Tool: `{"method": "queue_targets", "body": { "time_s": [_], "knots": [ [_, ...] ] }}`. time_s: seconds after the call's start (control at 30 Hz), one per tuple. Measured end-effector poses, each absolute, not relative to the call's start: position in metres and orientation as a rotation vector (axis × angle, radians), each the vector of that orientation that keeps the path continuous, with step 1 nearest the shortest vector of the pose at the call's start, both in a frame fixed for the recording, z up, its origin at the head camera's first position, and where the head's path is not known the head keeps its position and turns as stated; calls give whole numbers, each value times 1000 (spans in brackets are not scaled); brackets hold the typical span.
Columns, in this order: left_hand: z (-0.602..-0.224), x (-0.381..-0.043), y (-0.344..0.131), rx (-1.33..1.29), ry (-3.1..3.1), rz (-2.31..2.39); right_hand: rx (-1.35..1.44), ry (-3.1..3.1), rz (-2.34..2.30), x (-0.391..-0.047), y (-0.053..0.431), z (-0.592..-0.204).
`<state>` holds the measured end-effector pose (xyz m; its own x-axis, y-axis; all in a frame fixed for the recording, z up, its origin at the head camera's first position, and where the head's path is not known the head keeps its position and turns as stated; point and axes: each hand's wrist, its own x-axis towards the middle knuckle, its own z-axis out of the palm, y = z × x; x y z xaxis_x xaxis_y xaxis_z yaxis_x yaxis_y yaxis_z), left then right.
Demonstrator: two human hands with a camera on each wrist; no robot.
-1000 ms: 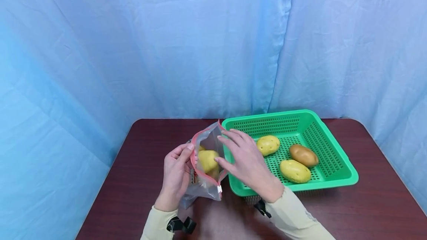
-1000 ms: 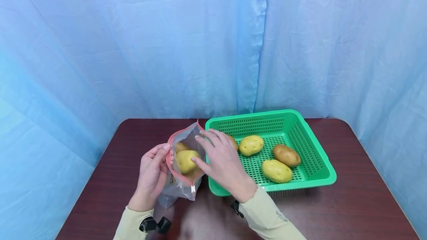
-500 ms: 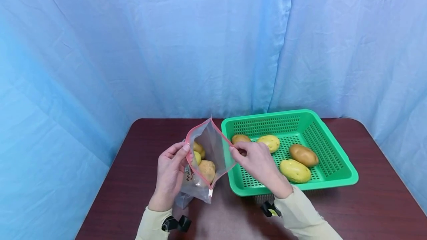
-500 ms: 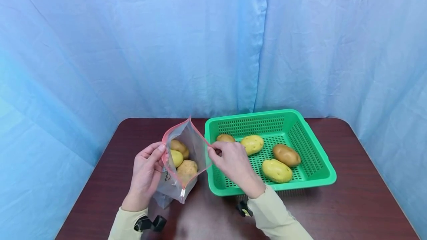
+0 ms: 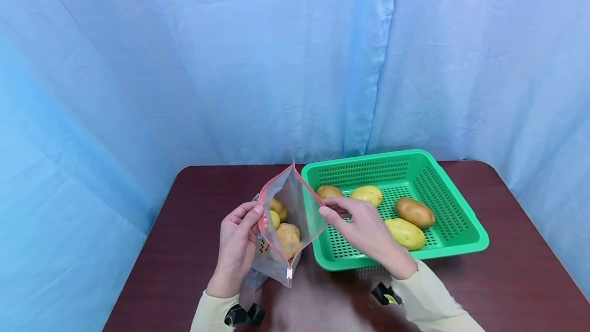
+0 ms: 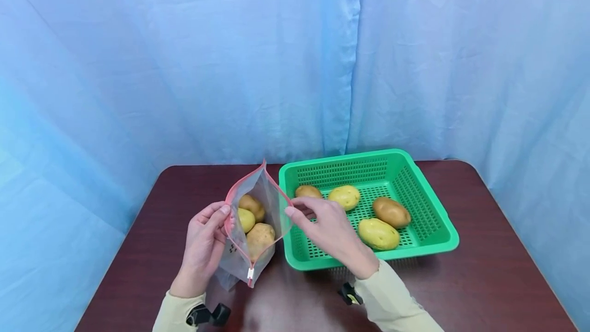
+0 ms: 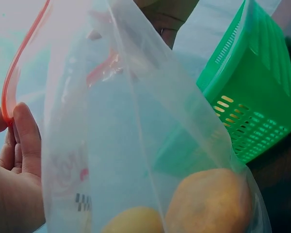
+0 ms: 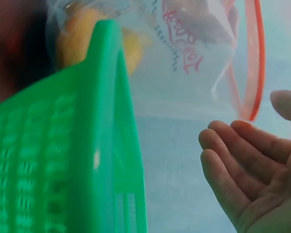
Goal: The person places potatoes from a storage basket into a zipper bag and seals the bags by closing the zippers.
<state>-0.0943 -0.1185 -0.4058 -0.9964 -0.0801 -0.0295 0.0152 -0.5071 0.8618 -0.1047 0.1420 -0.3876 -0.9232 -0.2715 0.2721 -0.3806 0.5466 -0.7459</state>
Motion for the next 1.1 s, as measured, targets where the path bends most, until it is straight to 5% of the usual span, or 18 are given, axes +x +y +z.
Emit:
{"method": "queue_targets", "body": {
  "time_s": [1.1],
  "knots": [
    [-409, -93, -116, 115, -1556, -2694, 498, -2803, 803, -101, 286, -408]
  ]
}}
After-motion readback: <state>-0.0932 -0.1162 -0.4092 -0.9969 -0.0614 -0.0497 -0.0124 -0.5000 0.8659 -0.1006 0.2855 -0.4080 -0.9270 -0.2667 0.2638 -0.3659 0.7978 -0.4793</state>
